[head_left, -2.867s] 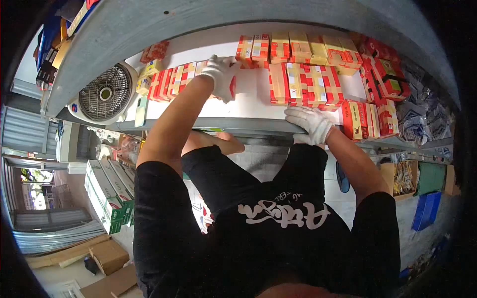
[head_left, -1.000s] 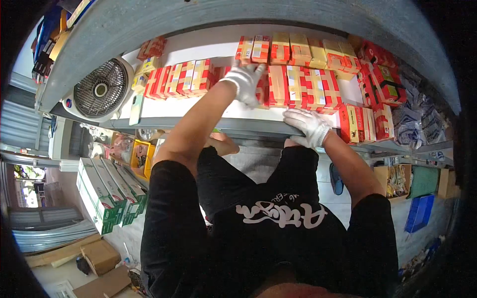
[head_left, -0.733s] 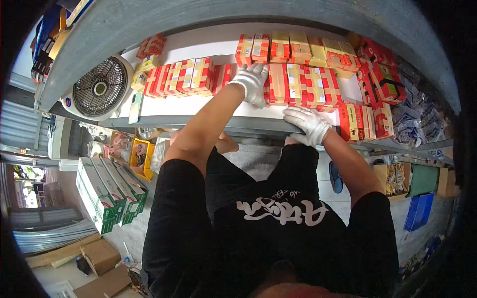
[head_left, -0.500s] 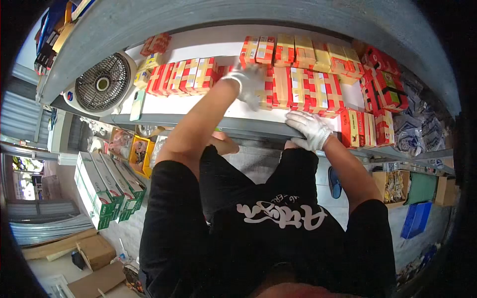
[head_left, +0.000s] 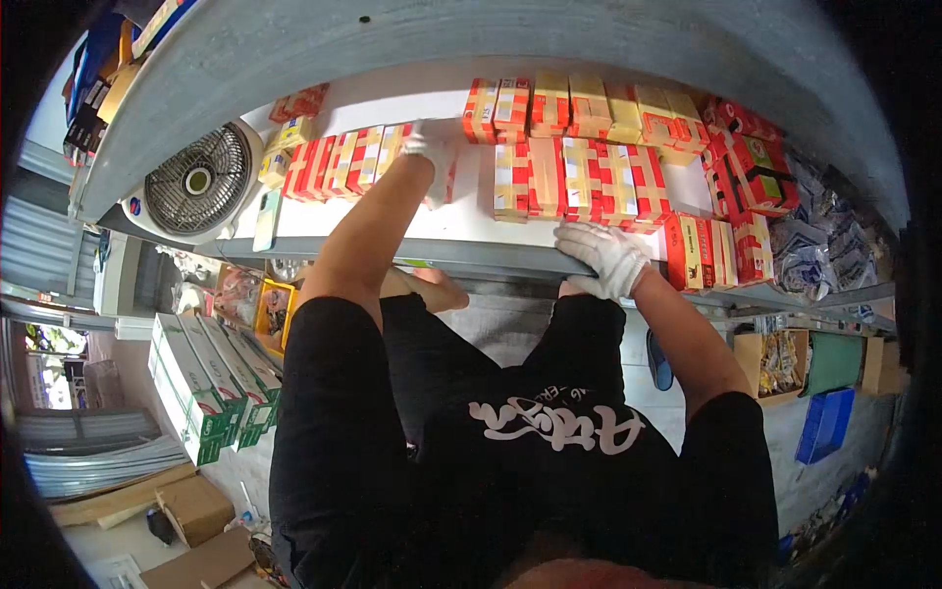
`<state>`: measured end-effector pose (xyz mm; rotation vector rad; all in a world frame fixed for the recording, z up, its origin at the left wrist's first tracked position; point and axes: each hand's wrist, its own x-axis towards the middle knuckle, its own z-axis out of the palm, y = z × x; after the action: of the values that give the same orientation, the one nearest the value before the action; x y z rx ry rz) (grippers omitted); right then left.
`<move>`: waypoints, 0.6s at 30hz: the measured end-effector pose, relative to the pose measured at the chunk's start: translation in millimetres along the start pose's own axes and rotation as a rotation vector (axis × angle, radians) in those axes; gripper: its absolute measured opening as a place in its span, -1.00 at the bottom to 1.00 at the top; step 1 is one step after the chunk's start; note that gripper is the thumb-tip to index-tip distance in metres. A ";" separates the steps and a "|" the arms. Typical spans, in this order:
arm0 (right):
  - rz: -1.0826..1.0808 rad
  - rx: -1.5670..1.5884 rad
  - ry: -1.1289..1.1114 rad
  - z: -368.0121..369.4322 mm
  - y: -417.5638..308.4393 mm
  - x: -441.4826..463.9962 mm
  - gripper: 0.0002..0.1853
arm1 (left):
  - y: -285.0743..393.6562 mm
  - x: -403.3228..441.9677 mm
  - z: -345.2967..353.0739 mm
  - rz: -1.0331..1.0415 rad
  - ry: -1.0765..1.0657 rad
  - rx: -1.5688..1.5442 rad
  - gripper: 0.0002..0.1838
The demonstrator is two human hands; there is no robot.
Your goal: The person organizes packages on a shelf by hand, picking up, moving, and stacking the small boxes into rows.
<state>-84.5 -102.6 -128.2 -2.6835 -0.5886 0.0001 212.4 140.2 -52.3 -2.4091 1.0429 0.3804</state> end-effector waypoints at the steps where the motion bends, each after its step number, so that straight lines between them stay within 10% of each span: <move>1: 0.014 -0.013 -0.010 -3.3 -1.3 1.4 -0.26 | 13.4 -21.3 -25.3 0.070 -0.101 0.146 0.46; 18: -0.060 -0.078 0.075 12.2 11.7 -2.1 -0.28 | 42.7 -97.4 15.4 -0.021 -0.004 -0.573 0.49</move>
<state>-82.7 -108.7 -144.0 -2.7258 -0.6574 -0.1416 114.6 182.0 -37.0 -2.9094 1.0056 0.7626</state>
